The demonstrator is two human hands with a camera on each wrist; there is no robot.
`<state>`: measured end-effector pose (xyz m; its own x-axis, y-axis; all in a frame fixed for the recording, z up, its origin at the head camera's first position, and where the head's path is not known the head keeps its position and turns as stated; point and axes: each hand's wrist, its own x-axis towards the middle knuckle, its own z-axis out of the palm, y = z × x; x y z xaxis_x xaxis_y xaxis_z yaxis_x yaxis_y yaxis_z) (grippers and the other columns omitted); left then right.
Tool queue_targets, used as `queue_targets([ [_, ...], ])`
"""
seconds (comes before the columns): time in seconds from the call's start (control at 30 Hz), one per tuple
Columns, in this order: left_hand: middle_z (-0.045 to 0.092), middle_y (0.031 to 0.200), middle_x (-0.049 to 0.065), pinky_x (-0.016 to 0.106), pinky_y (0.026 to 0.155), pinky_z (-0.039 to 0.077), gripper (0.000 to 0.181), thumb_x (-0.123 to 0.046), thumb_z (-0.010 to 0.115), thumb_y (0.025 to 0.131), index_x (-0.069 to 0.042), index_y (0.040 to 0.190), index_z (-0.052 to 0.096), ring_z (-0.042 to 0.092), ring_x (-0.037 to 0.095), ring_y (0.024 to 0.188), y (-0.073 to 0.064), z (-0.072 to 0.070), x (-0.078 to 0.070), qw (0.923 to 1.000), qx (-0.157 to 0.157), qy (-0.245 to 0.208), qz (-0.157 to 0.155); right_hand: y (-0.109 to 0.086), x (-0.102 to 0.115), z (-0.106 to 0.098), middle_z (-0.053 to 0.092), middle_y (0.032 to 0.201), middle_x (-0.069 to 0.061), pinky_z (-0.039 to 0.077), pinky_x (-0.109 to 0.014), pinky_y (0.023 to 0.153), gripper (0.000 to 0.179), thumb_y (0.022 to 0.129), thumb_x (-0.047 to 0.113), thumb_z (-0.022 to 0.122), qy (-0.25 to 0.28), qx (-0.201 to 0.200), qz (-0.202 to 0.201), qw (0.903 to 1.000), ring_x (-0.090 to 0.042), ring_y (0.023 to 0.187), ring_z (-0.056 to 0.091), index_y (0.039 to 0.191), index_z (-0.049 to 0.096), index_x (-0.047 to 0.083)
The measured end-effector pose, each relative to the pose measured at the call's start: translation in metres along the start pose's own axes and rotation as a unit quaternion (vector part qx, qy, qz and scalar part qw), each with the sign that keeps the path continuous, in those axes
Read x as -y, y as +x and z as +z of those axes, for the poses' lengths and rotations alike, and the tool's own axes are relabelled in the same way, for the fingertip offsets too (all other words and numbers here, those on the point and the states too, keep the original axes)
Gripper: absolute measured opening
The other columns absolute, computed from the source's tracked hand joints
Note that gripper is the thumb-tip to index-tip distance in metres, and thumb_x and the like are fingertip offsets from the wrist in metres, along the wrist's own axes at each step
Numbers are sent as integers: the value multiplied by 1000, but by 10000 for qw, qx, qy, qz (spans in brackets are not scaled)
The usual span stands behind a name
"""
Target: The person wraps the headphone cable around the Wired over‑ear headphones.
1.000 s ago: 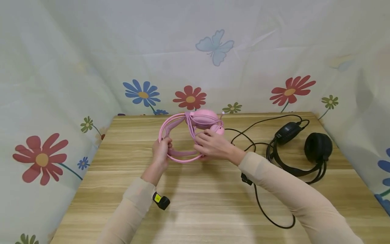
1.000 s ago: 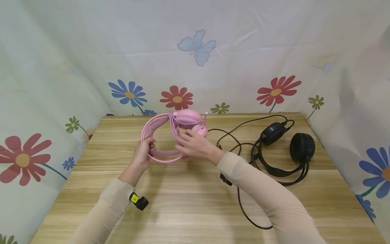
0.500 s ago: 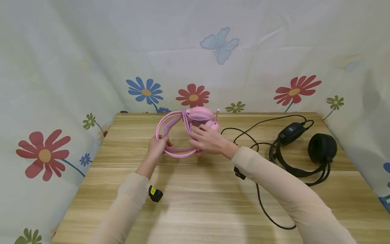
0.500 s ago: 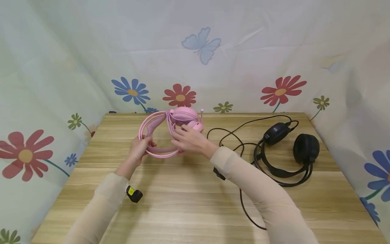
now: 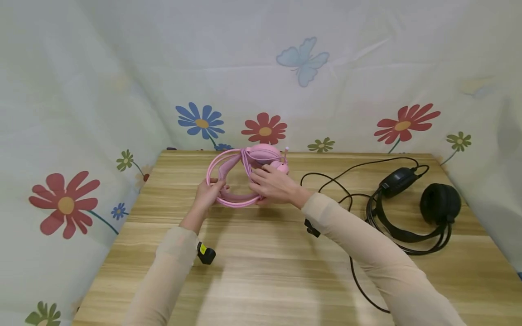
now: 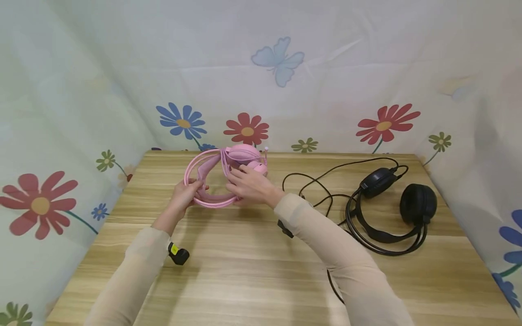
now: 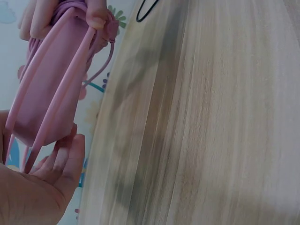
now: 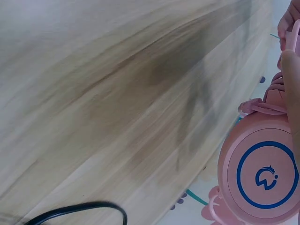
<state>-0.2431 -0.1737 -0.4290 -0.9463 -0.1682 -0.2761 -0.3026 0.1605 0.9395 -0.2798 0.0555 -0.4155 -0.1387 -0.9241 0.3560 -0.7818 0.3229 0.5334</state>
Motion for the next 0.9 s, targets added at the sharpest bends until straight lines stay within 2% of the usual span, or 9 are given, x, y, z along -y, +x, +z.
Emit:
queue_targets([
  [0.1,55,116,20,20,66,51,56,-25,55,87,0,133,36,57,11,74,1,-3,-1,9999,-75,-43,85,2,-2,3,59,100,-6,40,-37,81,45,74,55,64,72,53,131,9999,-24,93,51,87,54,13],
  [0.2,46,124,19,29,81,52,63,-26,54,88,1,138,28,56,21,92,0,-9,-2,9996,-173,-145,188,2,-4,8,59,98,-6,40,-37,80,46,74,55,64,72,140,282,9995,-24,92,50,87,54,12],
  [0.27,42,129,20,36,90,48,62,-25,54,89,1,138,28,53,29,104,-3,-15,-2,9991,-255,-226,260,1,-4,12,59,96,-6,40,-37,79,47,74,55,64,61,227,368,9990,-24,91,50,88,54,12],
  [0.37,41,131,20,42,97,43,55,-25,52,90,2,134,33,48,34,114,-9,-23,-1,9985,-362,-174,361,-3,-3,20,58,95,-6,40,-37,79,48,74,56,64,168,421,482,9978,-24,91,49,89,54,11],
  [0.5,45,125,19,43,97,43,43,-23,50,92,2,126,42,49,34,114,-19,-30,1,9982,-311,-4,508,-7,1,30,57,97,-6,39,-37,80,49,75,56,64,285,661,588,9957,-24,92,49,92,54,11],
  [0.6,50,123,19,40,93,46,38,-23,48,93,1,122,45,53,32,110,-26,-31,2,9984,-41,117,544,-7,5,36,57,99,-6,39,-36,83,49,75,56,64,231,736,646,9949,-24,93,49,94,54,11],
  [0.73,55,121,21,32,85,51,35,-26,47,95,-1,119,48,59,31,102,-33,-30,4,9972,346,248,616,-3,9,40,56,101,-5,37,-37,87,50,75,57,63,117,831,799,9933,-23,95,48,95,55,12],
  [0.9,58,114,24,30,76,53,33,-24,48,94,0,117,51,64,20,84,-37,-29,7,9963,445,258,684,2,15,40,54,106,-4,33,-39,90,52,73,57,65,165,1069,1077,9883,-24,100,45,98,54,13],
])
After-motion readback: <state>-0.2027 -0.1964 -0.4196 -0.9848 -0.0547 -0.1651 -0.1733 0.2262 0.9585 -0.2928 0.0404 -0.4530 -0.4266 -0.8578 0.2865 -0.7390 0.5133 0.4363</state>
